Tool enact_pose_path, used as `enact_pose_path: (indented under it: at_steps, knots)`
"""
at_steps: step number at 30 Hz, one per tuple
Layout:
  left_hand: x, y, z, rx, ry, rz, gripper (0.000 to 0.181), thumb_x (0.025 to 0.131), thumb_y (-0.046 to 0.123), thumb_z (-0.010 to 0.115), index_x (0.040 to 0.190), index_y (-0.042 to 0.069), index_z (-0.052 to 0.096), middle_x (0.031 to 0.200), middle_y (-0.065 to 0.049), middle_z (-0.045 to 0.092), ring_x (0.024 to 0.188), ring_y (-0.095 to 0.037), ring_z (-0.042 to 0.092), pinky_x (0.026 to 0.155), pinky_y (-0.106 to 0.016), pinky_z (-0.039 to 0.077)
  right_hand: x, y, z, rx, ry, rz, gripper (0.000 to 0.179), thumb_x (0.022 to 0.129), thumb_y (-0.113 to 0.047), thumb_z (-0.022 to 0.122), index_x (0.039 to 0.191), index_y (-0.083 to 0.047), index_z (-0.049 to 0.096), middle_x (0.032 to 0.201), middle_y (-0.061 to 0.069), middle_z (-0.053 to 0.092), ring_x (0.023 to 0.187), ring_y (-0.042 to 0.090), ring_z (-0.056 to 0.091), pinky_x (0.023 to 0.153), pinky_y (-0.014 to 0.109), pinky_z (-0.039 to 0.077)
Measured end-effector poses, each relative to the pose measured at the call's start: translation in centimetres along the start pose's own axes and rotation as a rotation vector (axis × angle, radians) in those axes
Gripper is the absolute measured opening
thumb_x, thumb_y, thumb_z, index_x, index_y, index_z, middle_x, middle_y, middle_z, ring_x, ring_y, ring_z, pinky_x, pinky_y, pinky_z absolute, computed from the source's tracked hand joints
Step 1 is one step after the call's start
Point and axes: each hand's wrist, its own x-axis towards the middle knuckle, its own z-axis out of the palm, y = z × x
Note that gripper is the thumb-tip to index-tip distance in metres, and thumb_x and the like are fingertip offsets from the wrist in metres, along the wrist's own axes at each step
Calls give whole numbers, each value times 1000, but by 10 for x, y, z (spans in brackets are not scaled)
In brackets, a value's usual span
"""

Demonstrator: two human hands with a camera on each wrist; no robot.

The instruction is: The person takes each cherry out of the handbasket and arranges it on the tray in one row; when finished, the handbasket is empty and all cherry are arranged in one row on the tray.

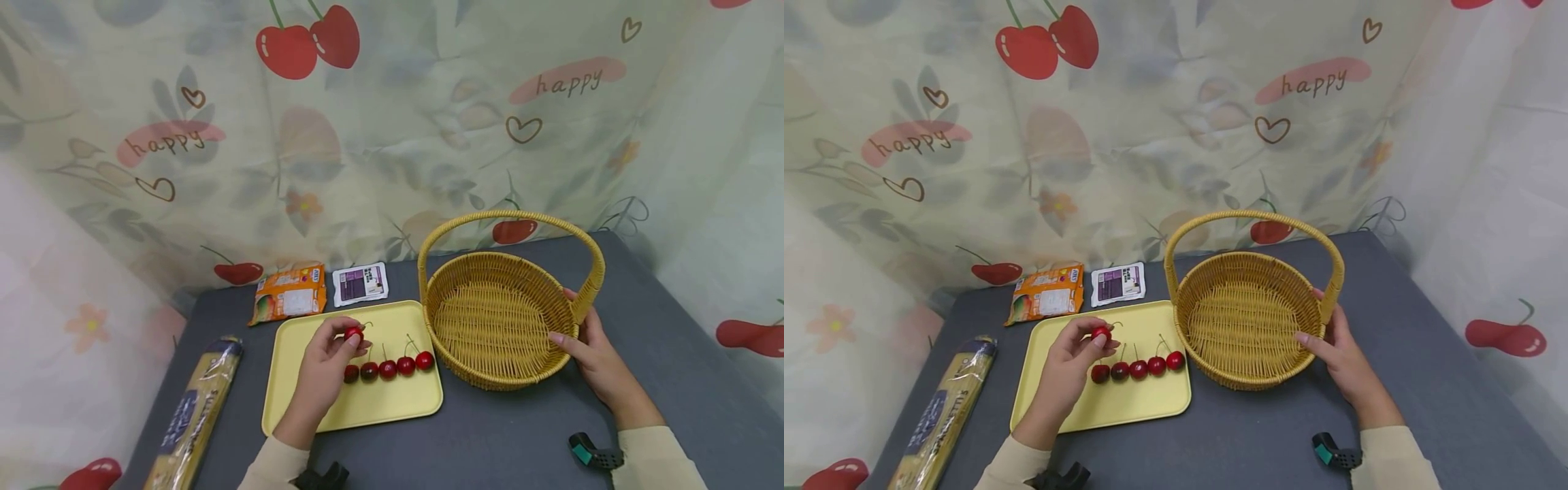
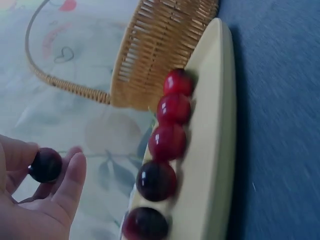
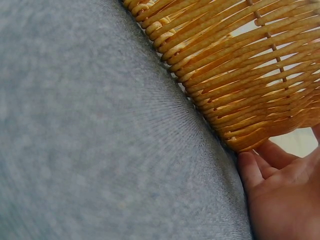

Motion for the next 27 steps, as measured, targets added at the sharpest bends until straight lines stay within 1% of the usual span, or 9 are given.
enact_pose_path:
  at_steps: [3,7,10,13,17,19,23,27]
  knots:
    - [-6,-1,-11,31,31,-11,27,112,0,59,137,0,65,132,-27,61,109,-39,70,91,-38,61,0,0,0,1,0,-2,79,111,4,54,174,-17,12,162,27,27,140,17,50,100,20,48]
    - [-14,-3,-25,118,88,-36,25,111,6,63,136,5,70,125,-20,65,108,-44,65,85,-34,60,0,-1,0,6,-4,0,79,111,4,54,174,-18,12,162,27,27,141,17,50,101,20,48]
    - [-19,-7,-35,147,127,-64,22,110,8,68,132,7,71,119,-16,67,106,-44,64,81,-32,58,0,-1,0,7,-6,1,79,111,4,54,174,-18,12,163,26,26,141,17,49,101,20,47]
    - [-23,-11,-44,111,150,-86,23,108,5,69,131,2,69,121,-20,66,105,-38,67,83,-32,60,0,-1,0,6,-3,2,79,111,4,54,174,-18,12,163,26,26,141,18,49,101,20,48]
    - [-29,-22,-54,56,170,-112,27,107,-3,66,134,-6,67,128,-28,64,104,-32,71,89,-35,61,0,0,1,8,0,2,79,111,4,54,174,-17,11,164,26,25,142,18,48,102,20,47]
    - [-32,-29,-59,31,181,-128,28,107,-7,64,134,-8,67,131,-29,64,103,-31,72,89,-36,61,0,0,2,12,1,2,79,111,4,54,174,-17,12,164,26,25,142,18,48,102,20,48]
    - [-35,-42,-66,-6,197,-154,28,106,-7,65,134,-10,67,131,-29,66,100,-29,73,89,-36,62,0,-2,2,15,8,-3,79,111,5,54,174,-15,11,162,28,27,140,18,50,100,20,48]
    - [-34,-50,-69,-7,203,-173,28,107,-2,67,134,-9,68,126,-29,68,98,-27,74,88,-35,62,0,-3,2,15,4,-4,79,111,4,54,174,-15,12,162,28,27,140,18,50,101,20,48]
